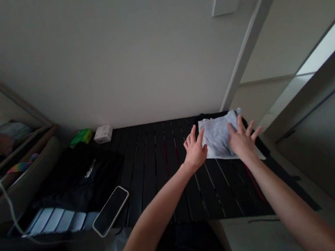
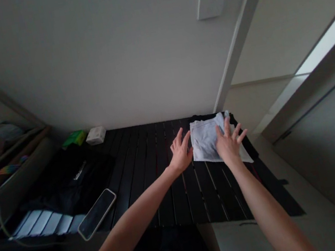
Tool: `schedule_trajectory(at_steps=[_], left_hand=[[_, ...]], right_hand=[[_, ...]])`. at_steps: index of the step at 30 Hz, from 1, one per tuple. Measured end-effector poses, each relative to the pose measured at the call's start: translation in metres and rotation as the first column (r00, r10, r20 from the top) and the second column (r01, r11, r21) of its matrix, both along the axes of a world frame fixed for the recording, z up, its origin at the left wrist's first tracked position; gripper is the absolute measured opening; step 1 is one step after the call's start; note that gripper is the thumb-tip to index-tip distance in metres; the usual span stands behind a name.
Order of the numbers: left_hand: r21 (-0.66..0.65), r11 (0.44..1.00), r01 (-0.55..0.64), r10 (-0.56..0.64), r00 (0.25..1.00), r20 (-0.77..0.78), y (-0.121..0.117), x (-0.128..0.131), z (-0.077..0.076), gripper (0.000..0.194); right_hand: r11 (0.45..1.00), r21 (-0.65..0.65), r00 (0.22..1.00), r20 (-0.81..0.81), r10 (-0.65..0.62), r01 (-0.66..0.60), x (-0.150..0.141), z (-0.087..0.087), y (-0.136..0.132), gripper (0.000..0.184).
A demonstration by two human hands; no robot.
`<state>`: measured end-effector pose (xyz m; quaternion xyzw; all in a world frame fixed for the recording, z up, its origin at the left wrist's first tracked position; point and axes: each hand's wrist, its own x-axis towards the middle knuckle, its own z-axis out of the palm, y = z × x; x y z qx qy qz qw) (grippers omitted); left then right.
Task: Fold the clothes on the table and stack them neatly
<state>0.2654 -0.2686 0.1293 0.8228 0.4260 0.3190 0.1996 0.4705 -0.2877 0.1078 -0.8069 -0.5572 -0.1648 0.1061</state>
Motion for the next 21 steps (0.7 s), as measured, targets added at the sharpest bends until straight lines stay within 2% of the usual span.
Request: schedule_trajectory(at_steps=[2, 4, 6, 9, 12, 14, 17, 21], left_hand=[[-0.026, 1.000, -0.007, 0.006, 0.998, -0.055, -0.015, -0.016, -0.023, 0.066], [-0.056, 0.998, -0.013, 0.006, 0.992, -0.126, -0.032, -0.039, -0.046, 0.062], [-0.078, 0.996, -0.053, 0.038, 0.982, -0.183, -0.044, -0.066, -0.062, 0.059], [-0.052, 0.986, -0.157, 0.141, 0.962, -0.234, -0.050, -0.112, -0.066, 0.054], [0.048, 0.947, -0.317, 0.317, 0.901, -0.297, -0.042, -0.171, -0.054, 0.048], [0.118, 0.873, -0.473, 0.482, 0.803, -0.352, -0.032, -0.218, -0.046, 0.044], [0.180, 0.714, -0.677, 0.671, 0.588, -0.451, -0.017, -0.292, -0.035, 0.040], [0.215, 0.524, -0.824, 0.762, 0.341, -0.551, -0.004, -0.374, -0.025, 0.039]], right_hand=[[0.996, -0.087, 0.999, -0.042, -0.015, 0.012, 0.007, -0.033, 0.004, 0.046], [0.995, -0.073, 0.996, -0.066, -0.067, 0.062, 0.007, -0.061, 0.006, 0.046], [0.994, -0.017, 0.992, -0.066, -0.109, 0.109, 0.003, -0.076, 0.008, 0.047], [0.994, 0.023, 0.993, -0.068, -0.101, 0.103, -0.005, -0.075, 0.009, 0.051], [0.997, 0.020, 0.994, -0.080, -0.079, 0.081, -0.014, -0.064, 0.006, 0.056], [0.997, 0.022, 0.994, -0.075, -0.076, 0.078, -0.023, -0.060, 0.000, 0.059], [0.998, 0.033, 0.997, -0.054, -0.048, 0.050, -0.044, -0.056, -0.012, 0.059], [0.998, 0.044, 0.998, -0.025, 0.056, -0.055, -0.084, -0.051, -0.027, 0.053]])
